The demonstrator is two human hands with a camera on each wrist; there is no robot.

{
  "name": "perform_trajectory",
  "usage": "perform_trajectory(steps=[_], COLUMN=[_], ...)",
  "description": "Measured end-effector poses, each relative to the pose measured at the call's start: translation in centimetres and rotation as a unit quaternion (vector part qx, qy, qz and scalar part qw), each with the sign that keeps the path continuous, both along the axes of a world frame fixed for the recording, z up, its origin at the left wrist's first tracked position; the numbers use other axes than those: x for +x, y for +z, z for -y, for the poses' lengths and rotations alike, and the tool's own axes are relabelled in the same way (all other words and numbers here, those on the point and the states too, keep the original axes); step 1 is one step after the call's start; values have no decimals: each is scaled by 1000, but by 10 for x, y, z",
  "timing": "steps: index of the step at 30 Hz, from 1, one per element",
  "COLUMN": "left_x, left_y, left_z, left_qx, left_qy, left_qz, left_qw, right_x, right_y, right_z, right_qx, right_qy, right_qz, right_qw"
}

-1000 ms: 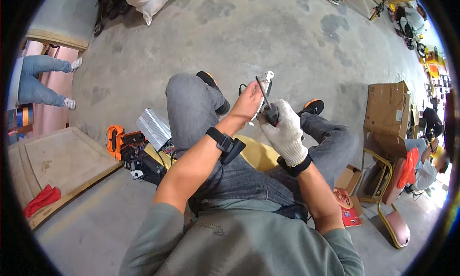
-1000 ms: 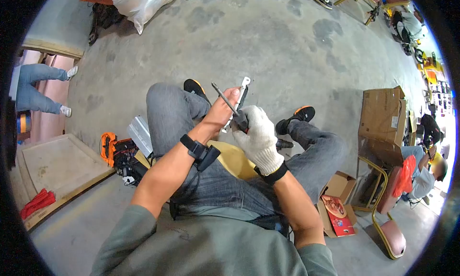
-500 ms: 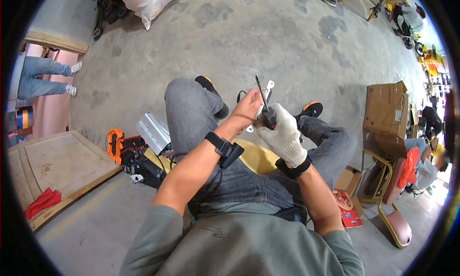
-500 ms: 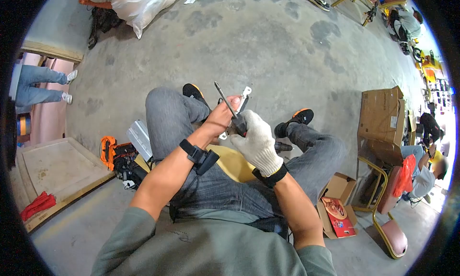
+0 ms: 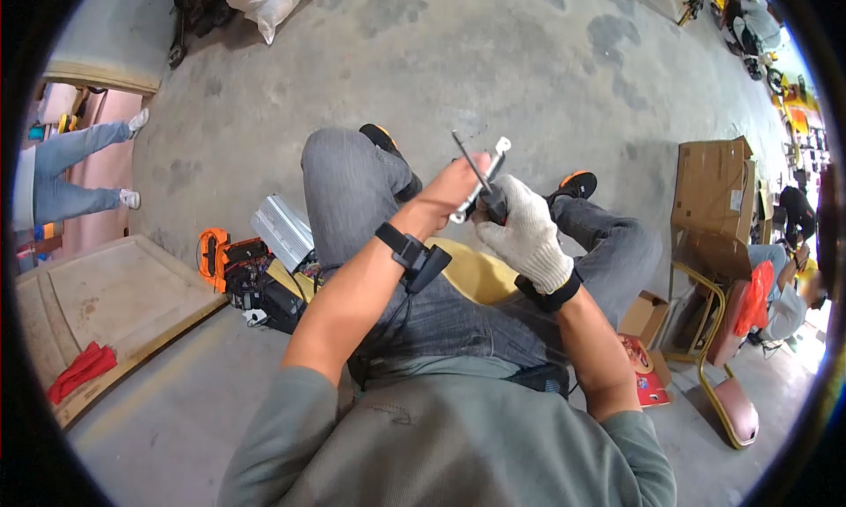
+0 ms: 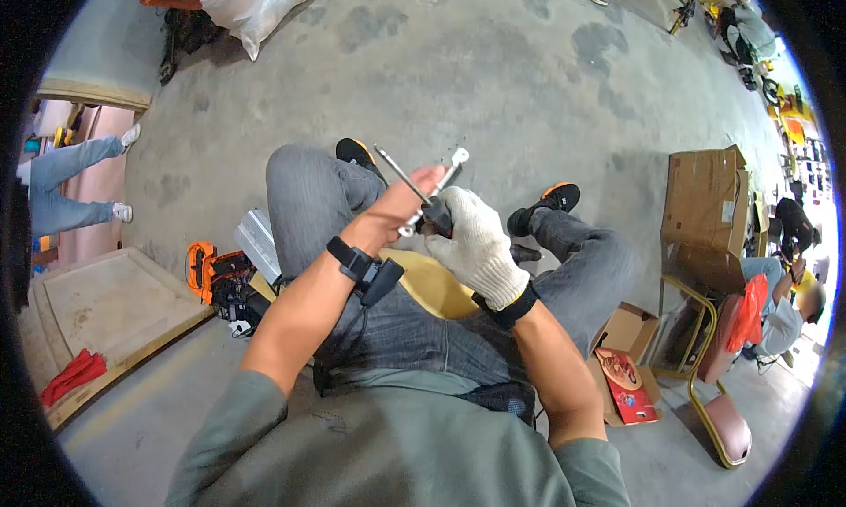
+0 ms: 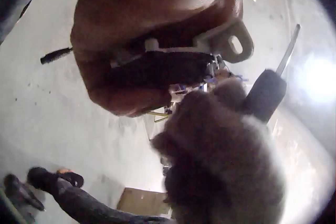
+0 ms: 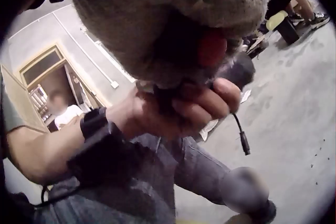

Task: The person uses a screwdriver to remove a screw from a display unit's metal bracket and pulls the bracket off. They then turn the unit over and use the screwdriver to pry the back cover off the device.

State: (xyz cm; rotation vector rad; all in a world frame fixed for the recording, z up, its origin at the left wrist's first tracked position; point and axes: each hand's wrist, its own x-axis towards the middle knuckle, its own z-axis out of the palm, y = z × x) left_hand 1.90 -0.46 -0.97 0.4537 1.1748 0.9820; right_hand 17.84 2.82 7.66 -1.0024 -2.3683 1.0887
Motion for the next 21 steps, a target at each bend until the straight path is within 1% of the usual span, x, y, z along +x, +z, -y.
perform_trajectory(steps=[1, 3, 4, 5, 6, 7, 8, 9, 10, 11, 12, 13, 14, 16, 18, 19, 21], left_x=[-3, -12, -15, -10, -10, -11, -12, -14, -17, -19, -22, -24, -24, -24, -25, -26, -29], left_y=[2, 21, 26, 25, 24, 24, 22, 17, 14, 11, 8, 4, 7, 17, 16, 15, 8], left_z=[0, 1, 1, -2, -1, 0, -1, -1, -2, -2, -2, -2, -2, -2, -2, -3, -2], left_qx=[-1, -9, -17, -32, -33, -46, -57, -48, -48, -30, -12, 16, 15, 37, 32, 27, 25], left_qy=[23, 28, 33, 86, 86, 103, 119, 115, 114, 118, 122, 119, 119, 142, 148, 154, 162], left_qz=[19, 35, 51, 75, 74, 118, 162, 191, 191, 236, 280, 307, 307, 355, 350, 346, 337], left_qw=[1000, 999, 998, 993, 993, 987, 978, 974, 974, 964, 952, 944, 944, 923, 924, 925, 927], right_x=[1, 1, 0, -1, -1, 2, 4, 5, 6, 7, 8, 9, 11, 16, 15, 16, 16], right_y=[0, 3, 5, 9, 10, 7, 6, 4, 4, 6, 7, 7, 7, -13, -24, -26, -39], right_z=[2, 6, 5, 4, 4, -1, -7, -13, -18, -24, -29, -36, -42, -55, -66, -72, -82], right_qx=[-1, -106, -106, -156, -204, -169, -167, -177, -188, -220, -220, -256, -291, -290, -329, -344, -353], right_qy=[-1, -13, -12, -46, -83, -92, -93, -117, -141, -156, -156, -167, -178, -169, -168, -174, -179], right_qz=[1, -16, -15, -34, -54, -16, -17, -18, -18, -28, -28, -18, -9, -29, -74, -49, -43], right_qw=[1000, 994, 994, 986, 974, 981, 981, 977, 972, 963, 963, 952, 940, 942, 926, 921, 917])
